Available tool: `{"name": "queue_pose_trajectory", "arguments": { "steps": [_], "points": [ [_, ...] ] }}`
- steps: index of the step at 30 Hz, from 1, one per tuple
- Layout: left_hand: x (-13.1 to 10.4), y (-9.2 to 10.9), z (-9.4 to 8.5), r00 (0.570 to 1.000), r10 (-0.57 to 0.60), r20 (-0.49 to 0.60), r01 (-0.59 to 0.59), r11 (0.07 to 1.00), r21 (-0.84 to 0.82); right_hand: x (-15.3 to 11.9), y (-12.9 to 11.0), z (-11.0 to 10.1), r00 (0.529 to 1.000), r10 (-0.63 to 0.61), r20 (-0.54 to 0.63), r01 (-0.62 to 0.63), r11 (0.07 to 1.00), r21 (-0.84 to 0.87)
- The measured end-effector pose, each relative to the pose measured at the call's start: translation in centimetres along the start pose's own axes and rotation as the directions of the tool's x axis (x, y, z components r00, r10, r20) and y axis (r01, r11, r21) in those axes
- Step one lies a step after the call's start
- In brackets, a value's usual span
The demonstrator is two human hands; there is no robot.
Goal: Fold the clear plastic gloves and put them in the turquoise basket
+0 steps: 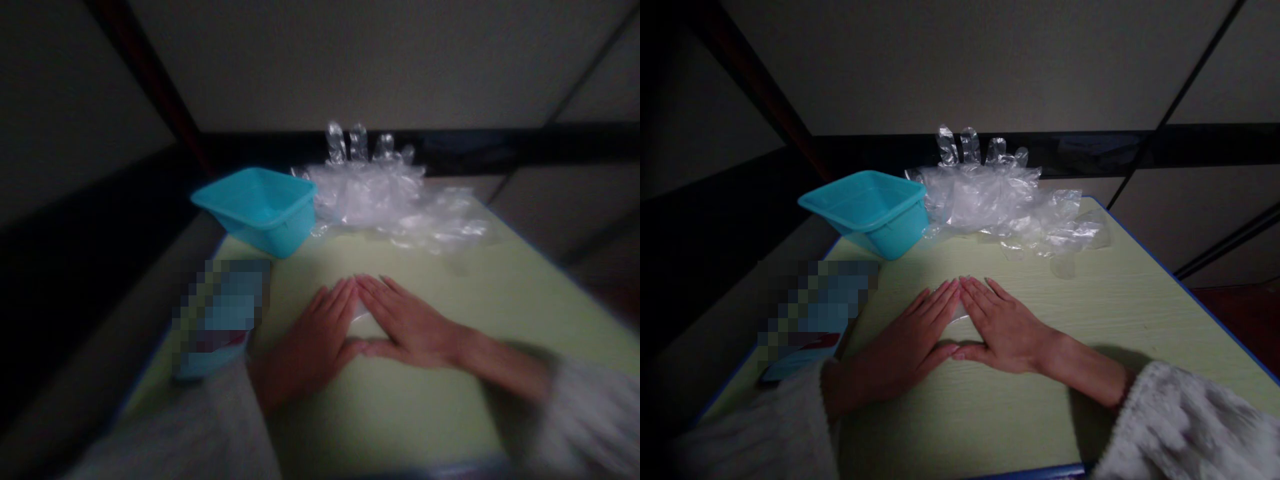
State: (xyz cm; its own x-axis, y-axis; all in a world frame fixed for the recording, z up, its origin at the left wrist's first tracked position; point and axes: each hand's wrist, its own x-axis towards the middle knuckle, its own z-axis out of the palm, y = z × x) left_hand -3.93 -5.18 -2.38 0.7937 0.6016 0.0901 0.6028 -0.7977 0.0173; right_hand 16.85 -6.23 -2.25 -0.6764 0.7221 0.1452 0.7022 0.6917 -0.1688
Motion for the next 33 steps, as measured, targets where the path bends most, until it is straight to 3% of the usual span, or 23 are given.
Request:
{"name": "queue_pose_trajectory", "arguments": {
  "steps": [15,25,33],
  "points": [
    [-0.3,-0.4,-0.2,1.0,0.007,0.011,-0.007,0.998,-0.065,-1.5,0.4,-0.2,0.997,0.066,-0.03,-0.068,0.992,-0.104],
    [-0.3,-0.6,-0.7,0.997,0.032,-0.071,-0.043,0.985,-0.166,-1.6,0.5,0.0,0.996,0.031,-0.086,-0.04,0.994,-0.104],
    [-0.3,-0.8,-0.4,1.0,0.024,0.005,-0.023,0.983,-0.185,-1.6,0.6,-0.1,0.999,-0.007,-0.035,0.005,0.998,-0.06]
  ]
}}
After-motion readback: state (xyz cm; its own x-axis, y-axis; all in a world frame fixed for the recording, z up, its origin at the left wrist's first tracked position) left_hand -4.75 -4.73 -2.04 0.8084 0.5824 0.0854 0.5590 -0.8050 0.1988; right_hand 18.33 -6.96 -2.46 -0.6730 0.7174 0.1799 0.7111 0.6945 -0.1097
